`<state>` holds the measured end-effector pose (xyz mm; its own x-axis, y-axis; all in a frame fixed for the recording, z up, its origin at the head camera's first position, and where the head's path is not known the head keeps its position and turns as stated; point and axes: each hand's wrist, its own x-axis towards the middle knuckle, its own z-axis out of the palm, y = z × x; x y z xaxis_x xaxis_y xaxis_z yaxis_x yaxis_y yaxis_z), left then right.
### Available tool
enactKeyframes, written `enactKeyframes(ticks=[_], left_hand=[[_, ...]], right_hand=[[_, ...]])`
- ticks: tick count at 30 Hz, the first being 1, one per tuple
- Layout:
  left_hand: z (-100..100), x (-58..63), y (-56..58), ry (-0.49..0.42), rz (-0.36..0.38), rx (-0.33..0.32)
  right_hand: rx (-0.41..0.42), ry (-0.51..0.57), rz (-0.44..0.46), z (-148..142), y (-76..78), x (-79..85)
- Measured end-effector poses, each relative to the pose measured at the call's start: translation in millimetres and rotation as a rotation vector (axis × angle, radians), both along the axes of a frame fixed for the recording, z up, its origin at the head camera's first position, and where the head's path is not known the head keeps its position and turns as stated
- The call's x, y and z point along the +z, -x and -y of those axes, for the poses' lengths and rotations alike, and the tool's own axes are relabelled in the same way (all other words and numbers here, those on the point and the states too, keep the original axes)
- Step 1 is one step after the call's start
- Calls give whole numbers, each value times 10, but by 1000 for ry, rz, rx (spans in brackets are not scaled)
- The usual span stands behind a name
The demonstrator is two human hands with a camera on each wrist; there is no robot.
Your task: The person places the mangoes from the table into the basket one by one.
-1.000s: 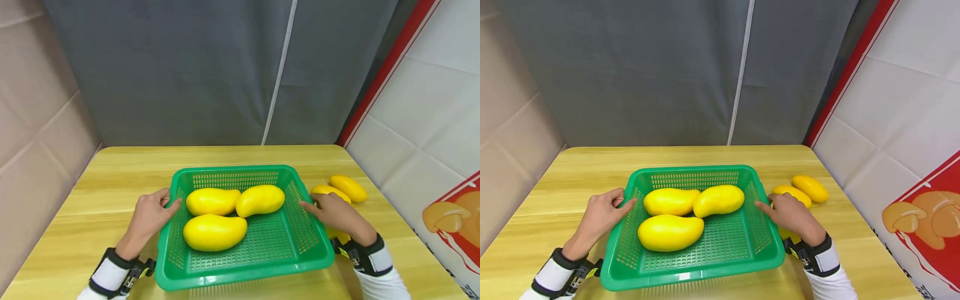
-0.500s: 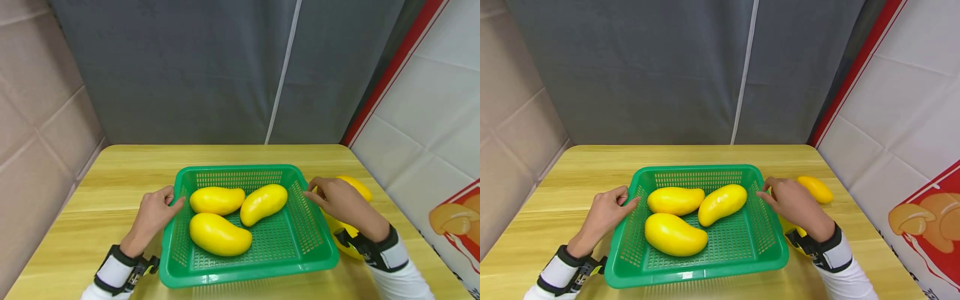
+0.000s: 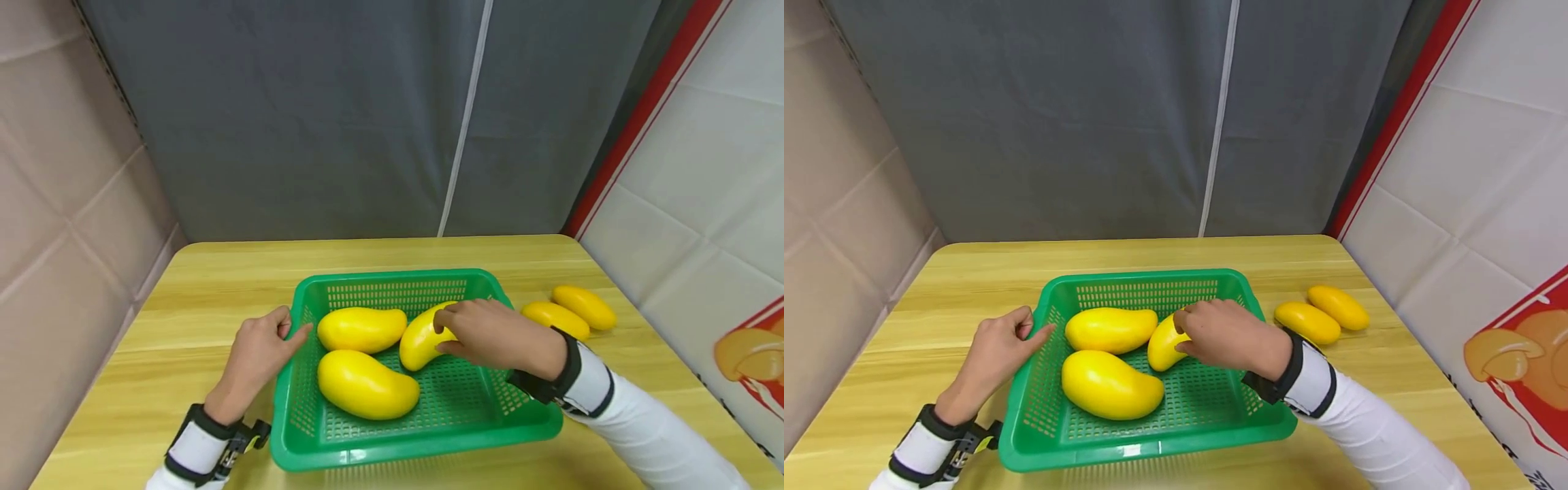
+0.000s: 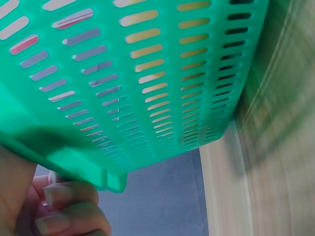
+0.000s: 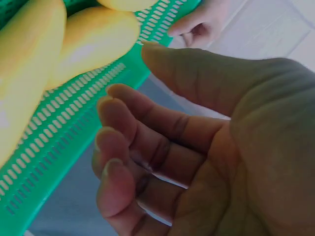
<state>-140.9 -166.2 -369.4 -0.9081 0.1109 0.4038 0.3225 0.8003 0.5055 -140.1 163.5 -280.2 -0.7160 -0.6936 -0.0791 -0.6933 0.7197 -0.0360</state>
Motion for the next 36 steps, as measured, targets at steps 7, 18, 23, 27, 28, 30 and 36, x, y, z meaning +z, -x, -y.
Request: enactKeyframes(ticks=[7,18,23,27,28,30,36], left_hand=[[-17,-8,3,0,-5,4],[-25,1,-16,19,7,0],[-22,4,-21,12,22,1],[-23,-25,-20,13,4,-2],[-23,-25,-26,16,0,-1],[-26,-23,-36,20,-3,1],[-28,-8,-46,30,-2,6]], right_hand=[[-16,-84,39,4,233,-99],[61,-267,119,50,617,-357],[70,-296,133,46,661,-439],[77,-314,133,41,689,-482],[70,-315,136,41,689,-487],[54,-307,148,36,687,-494],[15,-206,125,-12,657,-417]])
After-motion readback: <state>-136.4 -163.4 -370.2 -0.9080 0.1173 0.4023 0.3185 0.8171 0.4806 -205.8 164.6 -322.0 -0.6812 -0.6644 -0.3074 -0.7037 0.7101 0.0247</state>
